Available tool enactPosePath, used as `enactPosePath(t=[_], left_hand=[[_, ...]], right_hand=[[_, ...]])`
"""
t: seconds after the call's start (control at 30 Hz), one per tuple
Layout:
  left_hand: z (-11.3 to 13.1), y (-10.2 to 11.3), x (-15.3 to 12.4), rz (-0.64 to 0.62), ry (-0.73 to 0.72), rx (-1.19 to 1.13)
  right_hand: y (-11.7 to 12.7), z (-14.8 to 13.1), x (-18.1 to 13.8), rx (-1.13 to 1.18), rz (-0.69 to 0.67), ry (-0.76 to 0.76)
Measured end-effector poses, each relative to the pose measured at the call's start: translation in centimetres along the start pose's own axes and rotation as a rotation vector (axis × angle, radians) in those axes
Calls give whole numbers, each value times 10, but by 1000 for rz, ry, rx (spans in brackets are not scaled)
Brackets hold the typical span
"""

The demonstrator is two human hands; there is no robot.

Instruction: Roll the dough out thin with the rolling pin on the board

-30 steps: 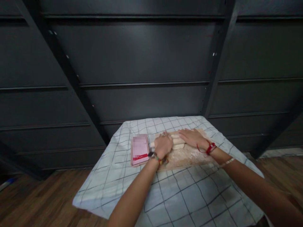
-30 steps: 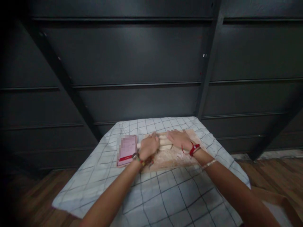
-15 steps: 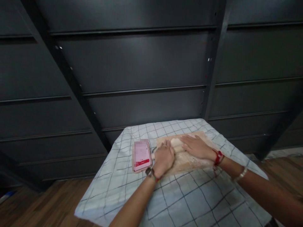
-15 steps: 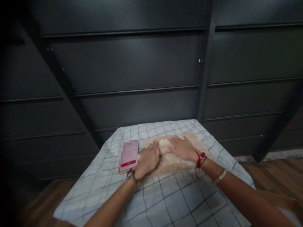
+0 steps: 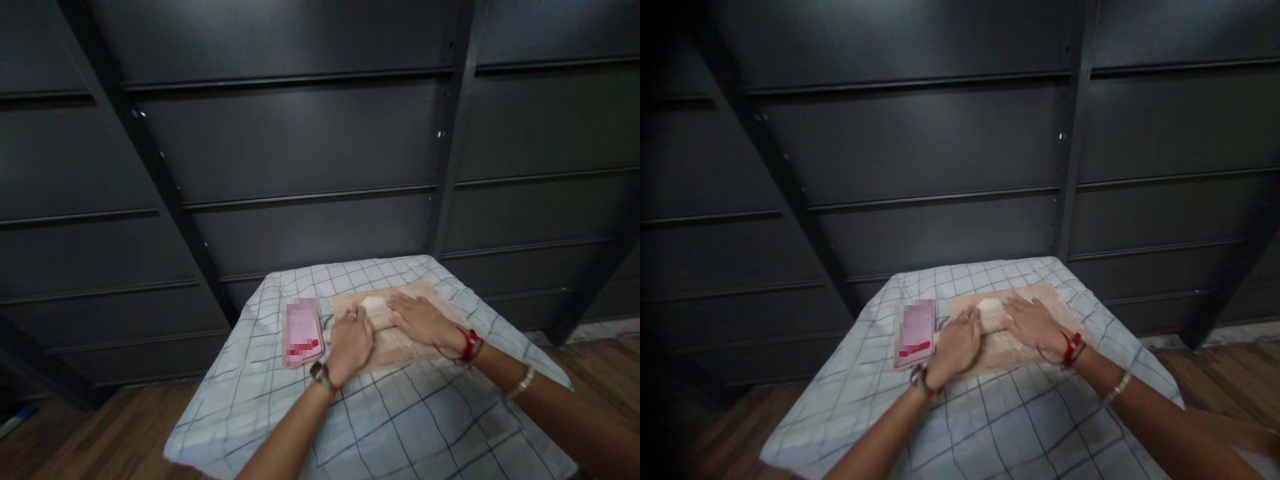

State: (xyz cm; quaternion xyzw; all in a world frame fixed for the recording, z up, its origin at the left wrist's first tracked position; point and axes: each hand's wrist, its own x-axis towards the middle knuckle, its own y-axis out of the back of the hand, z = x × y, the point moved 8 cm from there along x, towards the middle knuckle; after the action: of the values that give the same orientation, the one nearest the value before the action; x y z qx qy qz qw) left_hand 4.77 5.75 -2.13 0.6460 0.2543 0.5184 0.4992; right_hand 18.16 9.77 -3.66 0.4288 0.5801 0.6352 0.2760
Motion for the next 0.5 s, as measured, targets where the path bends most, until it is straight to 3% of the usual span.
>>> enactPosePath(t=[0.13,0.27,0.4,0.5], left_hand=[[12,-4,-25,50,12,38],[16,4,-29,16,-10,30],[1,36,1,28,25,61],[-17,44,40,2,113,49]], right_hand=[[-6,-13,-48,-98,132,48],[14,-16,-45,-111,130,74],[59,-8,-25,-97,262,118],[68,3,0,16,203,127]])
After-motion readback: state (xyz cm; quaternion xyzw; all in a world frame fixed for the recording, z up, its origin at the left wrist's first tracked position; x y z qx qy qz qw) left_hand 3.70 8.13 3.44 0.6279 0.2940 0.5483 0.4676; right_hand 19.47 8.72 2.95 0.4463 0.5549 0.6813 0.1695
